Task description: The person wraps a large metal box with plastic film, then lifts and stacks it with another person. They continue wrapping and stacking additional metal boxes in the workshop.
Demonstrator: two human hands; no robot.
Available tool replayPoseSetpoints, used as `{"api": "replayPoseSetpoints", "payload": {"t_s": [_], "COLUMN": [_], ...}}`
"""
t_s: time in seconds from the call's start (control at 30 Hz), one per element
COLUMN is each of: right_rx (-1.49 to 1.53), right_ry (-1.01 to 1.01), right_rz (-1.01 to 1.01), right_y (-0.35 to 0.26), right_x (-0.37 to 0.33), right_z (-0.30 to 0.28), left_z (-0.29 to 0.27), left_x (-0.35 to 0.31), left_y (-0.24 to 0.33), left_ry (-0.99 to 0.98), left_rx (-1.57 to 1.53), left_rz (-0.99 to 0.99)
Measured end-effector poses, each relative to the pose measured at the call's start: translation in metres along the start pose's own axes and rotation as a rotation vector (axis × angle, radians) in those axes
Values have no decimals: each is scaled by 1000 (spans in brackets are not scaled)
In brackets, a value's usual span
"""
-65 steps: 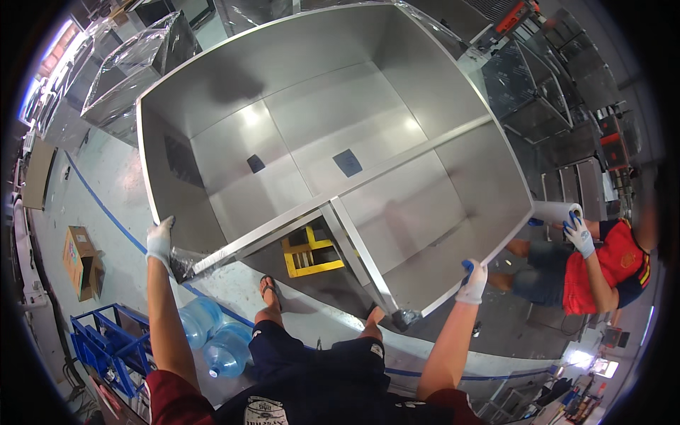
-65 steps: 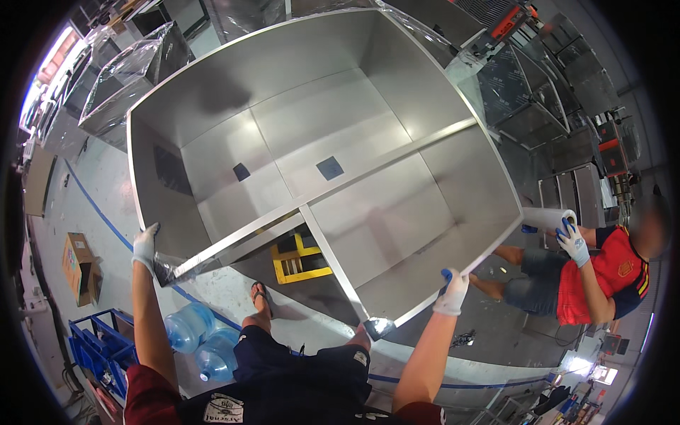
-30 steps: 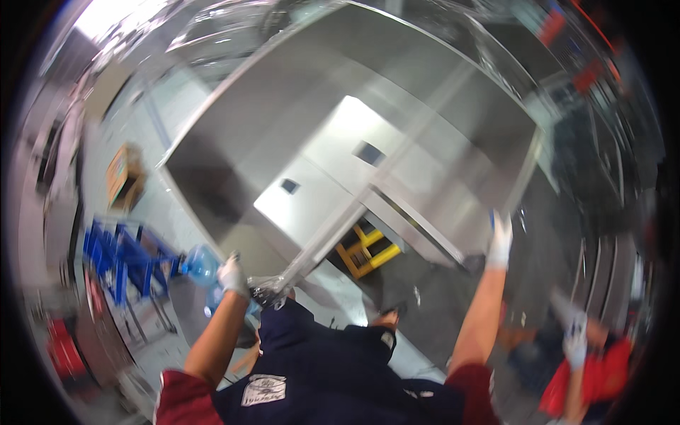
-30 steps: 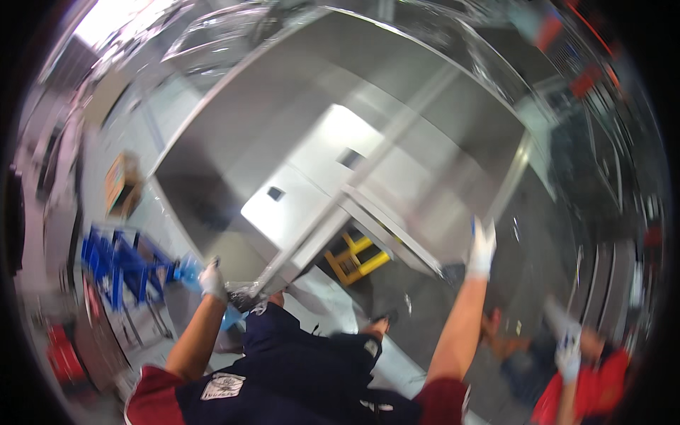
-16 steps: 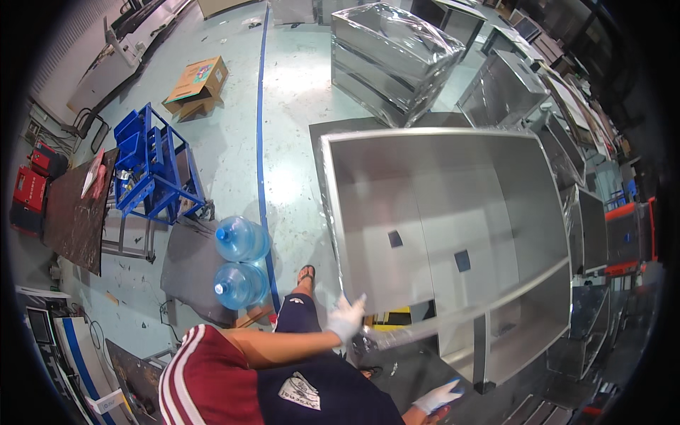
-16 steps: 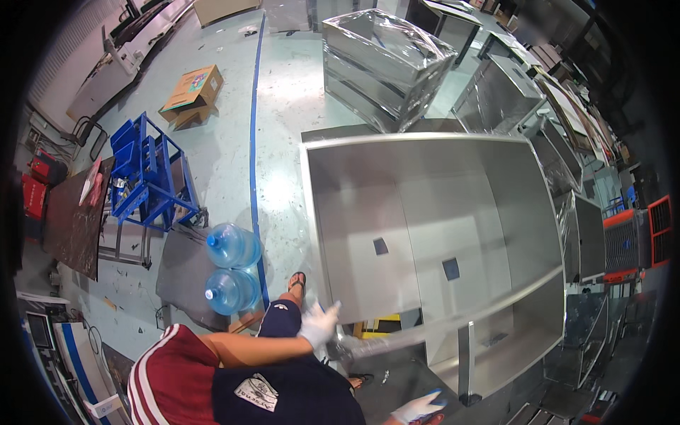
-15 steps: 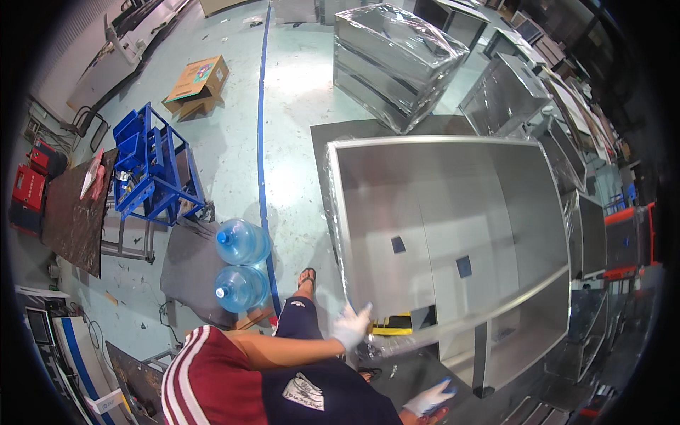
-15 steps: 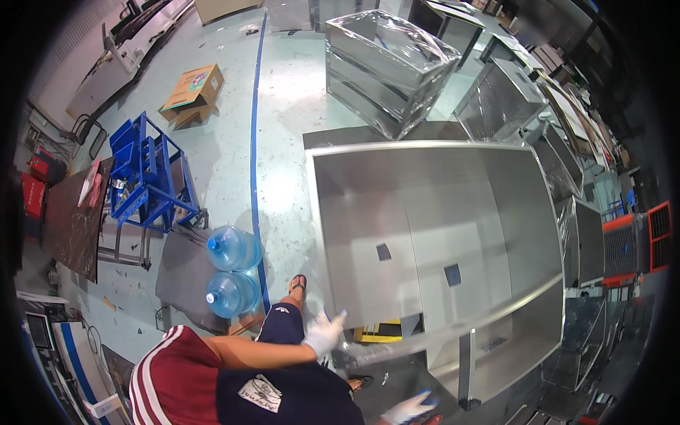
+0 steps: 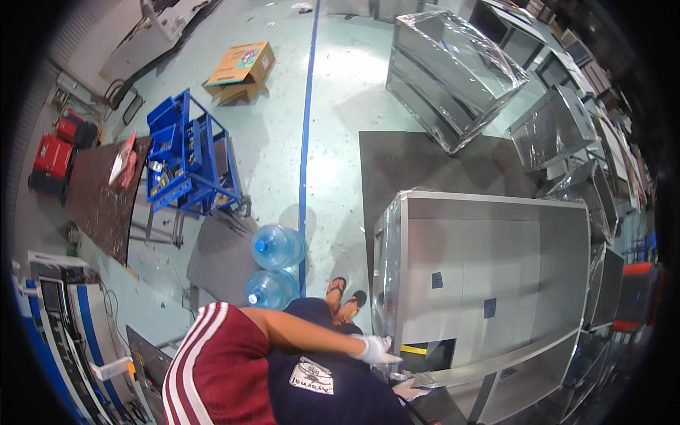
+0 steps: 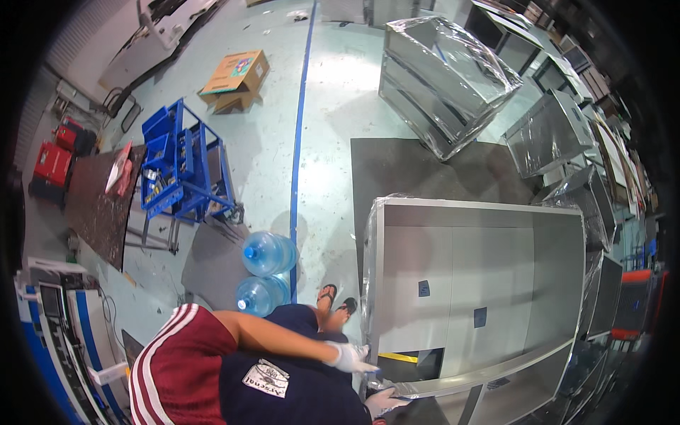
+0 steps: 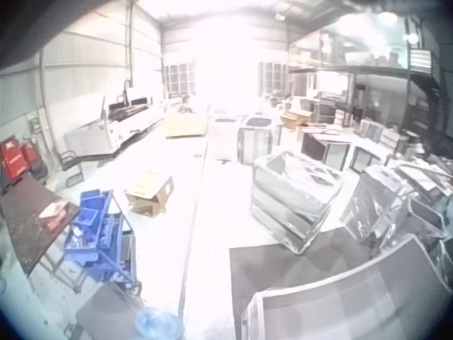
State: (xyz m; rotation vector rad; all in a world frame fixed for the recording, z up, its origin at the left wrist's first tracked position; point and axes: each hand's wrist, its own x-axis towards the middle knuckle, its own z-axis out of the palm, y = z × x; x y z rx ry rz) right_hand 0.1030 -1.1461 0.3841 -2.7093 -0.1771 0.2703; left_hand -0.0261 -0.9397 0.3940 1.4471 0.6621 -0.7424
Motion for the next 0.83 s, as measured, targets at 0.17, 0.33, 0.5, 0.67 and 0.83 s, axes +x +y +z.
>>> {"api": "replayPoseSetpoints", "payload": {"t_s": [0.17, 0.33, 0.5, 0.67, 0.83], "right_rx": [22, 407, 701, 576, 585], "right_ry": [441, 339, -9, -565, -840], "right_rz": [-202, -444, -641, -434, -136], "right_y": [-86, -291, -501, -672, -770], "right_x": [31, 37, -4, -6, 58], "right_z": [-10, 11, 135, 289, 407], "left_z": [-159, -331, -474, -571, -743], "left_x": [-44, -74, -48, -32, -67], "left_y": [-120, -259, -371, -409, -392], "left_ry": [-21, 601, 766, 825, 793], "left_rx": [56, 42, -234, -214, -525], "left_rz": [-42, -235, -256, -286, -356]}}
